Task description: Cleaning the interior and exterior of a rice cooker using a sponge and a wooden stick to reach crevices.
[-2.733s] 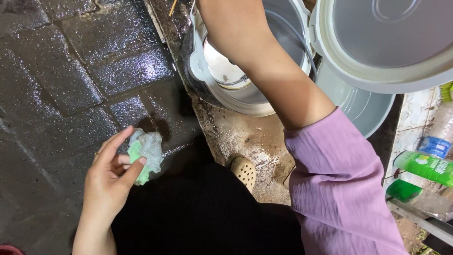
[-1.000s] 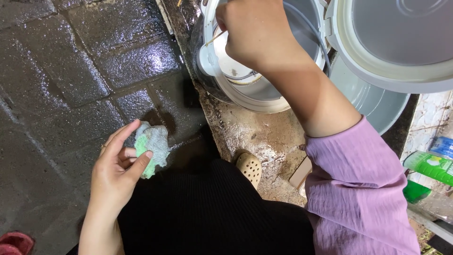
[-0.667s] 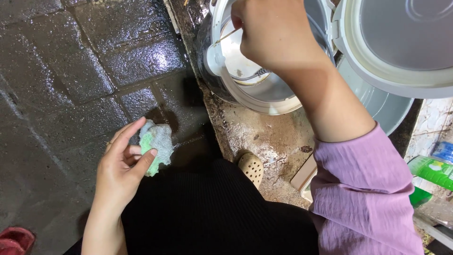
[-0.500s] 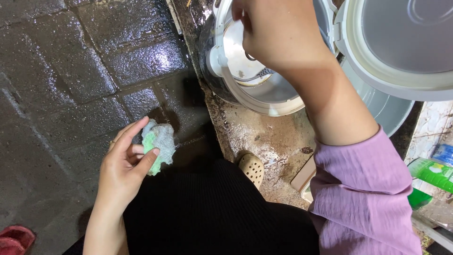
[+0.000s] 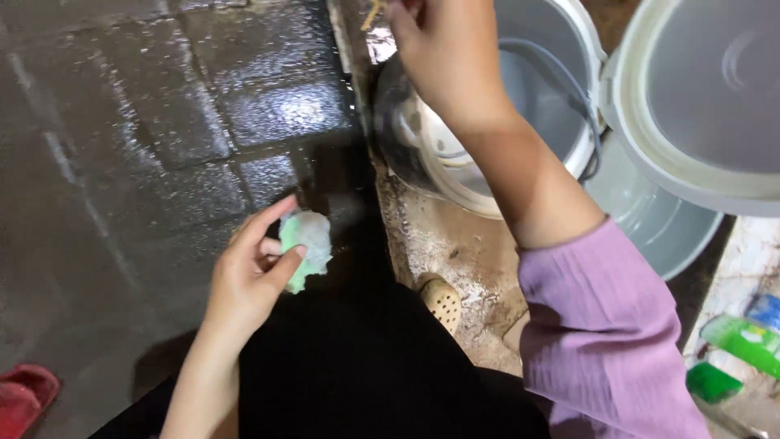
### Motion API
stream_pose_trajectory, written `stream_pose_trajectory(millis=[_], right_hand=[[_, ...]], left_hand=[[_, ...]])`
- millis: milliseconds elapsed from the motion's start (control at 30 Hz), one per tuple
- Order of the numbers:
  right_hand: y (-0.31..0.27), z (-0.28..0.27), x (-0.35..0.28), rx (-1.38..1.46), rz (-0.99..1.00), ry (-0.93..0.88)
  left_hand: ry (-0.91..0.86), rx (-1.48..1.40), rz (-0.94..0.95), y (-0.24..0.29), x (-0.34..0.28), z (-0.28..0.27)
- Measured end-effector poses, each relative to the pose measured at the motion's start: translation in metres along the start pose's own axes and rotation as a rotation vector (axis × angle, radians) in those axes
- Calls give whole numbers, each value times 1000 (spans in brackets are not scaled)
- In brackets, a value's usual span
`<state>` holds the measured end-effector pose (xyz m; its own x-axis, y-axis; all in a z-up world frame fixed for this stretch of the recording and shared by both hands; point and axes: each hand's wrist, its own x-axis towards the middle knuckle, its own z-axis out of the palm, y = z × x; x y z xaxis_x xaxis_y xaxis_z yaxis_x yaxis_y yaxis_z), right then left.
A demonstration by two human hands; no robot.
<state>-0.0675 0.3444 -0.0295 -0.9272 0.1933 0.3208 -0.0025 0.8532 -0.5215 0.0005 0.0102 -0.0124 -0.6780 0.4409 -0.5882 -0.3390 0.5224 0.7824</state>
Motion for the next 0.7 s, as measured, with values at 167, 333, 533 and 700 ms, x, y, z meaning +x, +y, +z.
stream_pose_trajectory(millis=[167,333,533,700], right_hand=[[-66,-10,-15,515,234,-230],[-120,-6,-34,1046,450,-439],[-149,36,-61,1198,746,-390],[-154,53,-68,1274,805,-332]], left_hand=[[57,-96,-36,-6,4,5],[106,-267,-105,-1,12,8],[152,-298,43,-19,17,20],[131,-274,4,-19,15,23]])
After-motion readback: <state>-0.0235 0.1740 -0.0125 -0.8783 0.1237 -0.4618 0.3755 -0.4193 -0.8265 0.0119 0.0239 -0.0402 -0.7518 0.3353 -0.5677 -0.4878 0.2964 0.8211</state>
